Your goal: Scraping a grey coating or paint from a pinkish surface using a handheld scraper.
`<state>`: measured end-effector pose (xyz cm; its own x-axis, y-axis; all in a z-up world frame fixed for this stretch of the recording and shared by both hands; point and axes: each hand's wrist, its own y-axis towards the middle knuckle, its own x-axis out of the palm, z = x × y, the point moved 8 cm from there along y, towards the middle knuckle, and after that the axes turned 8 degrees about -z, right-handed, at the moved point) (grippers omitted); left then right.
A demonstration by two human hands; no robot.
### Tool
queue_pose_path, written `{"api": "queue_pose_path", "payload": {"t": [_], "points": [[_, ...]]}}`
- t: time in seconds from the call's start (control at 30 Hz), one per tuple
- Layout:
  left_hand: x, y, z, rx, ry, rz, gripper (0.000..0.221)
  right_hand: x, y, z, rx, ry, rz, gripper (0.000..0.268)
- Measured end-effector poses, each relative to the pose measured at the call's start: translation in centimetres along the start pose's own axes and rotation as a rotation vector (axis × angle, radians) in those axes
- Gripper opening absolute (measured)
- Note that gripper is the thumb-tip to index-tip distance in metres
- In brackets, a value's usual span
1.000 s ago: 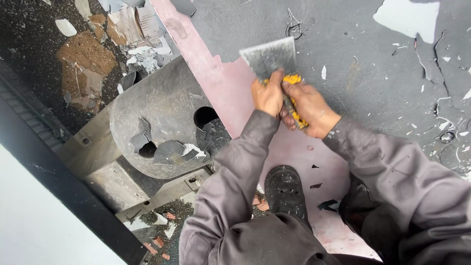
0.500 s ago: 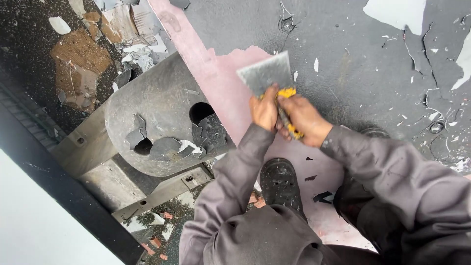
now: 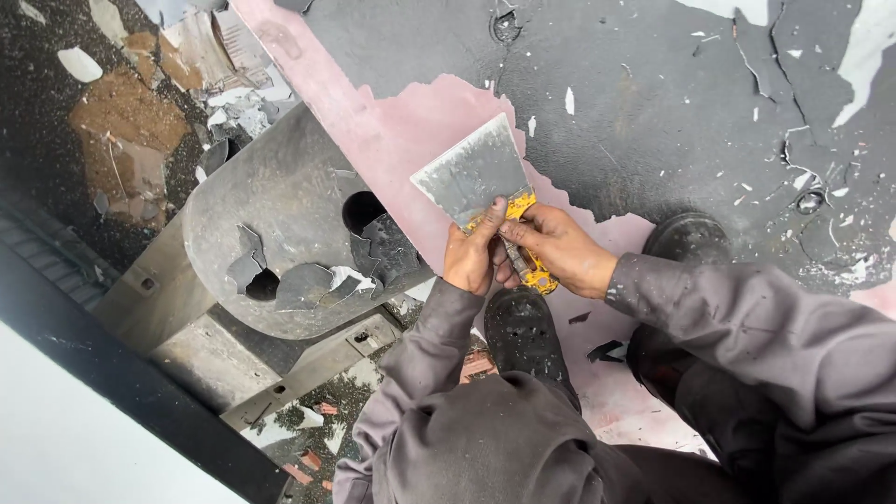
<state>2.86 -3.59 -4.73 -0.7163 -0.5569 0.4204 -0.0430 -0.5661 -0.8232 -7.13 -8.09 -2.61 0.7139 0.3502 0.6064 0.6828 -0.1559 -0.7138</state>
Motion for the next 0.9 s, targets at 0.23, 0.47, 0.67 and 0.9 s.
{"api": "queue_pose_path", "payload": {"t": [0.23,0.47,0.67,0.9], "points": [[1.2,-3.8,-2.3,-0.150,0.105,0.023,0.043,1.6,-2.6,7.9,-0.033,0.218,0.159,0.043],[-0.1,-2.9,-6.2,-0.323,0.310,0.101,0.040,0.6,-3.7,12.9,-0.018,0.382,0.447,0.047],[2.0,-2.0,-4.7,-0.392,0.411,0.029,0.043,1.2,-5.1,10.3,0.015,0.445,0.581,0.040],[1.6,-1.0,-5.6,-0.284,0.525,-0.034,0.035,0.4,-3.2,13.6,-0.196,0.537,0.511,0.044]]}}
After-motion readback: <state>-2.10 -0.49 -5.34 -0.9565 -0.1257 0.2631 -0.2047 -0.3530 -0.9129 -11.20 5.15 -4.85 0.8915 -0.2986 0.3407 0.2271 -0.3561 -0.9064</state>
